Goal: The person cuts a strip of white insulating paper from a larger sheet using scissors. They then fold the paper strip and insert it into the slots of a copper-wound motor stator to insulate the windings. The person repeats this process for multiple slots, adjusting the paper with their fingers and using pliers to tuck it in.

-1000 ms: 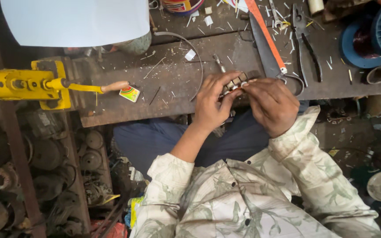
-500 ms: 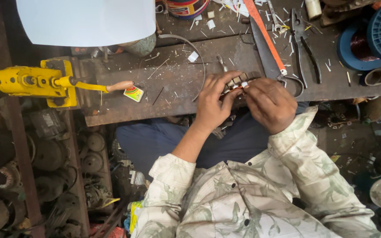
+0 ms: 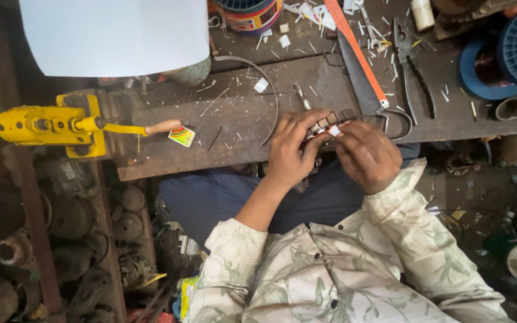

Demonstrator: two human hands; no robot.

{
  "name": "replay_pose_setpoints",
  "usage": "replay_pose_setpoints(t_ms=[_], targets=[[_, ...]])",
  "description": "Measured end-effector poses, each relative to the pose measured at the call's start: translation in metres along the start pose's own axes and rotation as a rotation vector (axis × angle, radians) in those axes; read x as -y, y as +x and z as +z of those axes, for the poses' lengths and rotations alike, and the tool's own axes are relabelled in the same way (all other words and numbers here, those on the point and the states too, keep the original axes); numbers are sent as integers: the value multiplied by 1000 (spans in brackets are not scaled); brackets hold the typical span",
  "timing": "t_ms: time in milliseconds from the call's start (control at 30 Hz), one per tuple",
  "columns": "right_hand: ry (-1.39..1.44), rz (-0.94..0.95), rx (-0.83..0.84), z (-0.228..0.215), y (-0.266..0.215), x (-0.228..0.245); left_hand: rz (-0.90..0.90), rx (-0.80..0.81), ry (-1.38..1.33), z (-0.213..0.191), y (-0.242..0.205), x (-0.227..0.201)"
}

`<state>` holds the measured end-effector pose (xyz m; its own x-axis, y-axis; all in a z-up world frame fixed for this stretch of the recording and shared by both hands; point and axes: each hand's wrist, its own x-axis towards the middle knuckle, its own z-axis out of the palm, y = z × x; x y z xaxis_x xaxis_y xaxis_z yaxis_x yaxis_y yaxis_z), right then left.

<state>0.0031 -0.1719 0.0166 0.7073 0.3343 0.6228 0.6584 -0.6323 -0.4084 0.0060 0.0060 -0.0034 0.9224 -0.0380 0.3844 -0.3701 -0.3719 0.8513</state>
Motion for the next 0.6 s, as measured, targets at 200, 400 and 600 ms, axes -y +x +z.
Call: replay_pose_setpoints(t_ms=[200, 400, 600], targets=[[12, -20, 31, -6, 5, 1, 2, 7, -7, 0, 0, -1], [60, 30, 29, -8, 7, 4, -2, 0, 1, 0, -2, -2], [73, 146, 35, -12, 13, 9, 20, -4, 14, 2, -3, -2]])
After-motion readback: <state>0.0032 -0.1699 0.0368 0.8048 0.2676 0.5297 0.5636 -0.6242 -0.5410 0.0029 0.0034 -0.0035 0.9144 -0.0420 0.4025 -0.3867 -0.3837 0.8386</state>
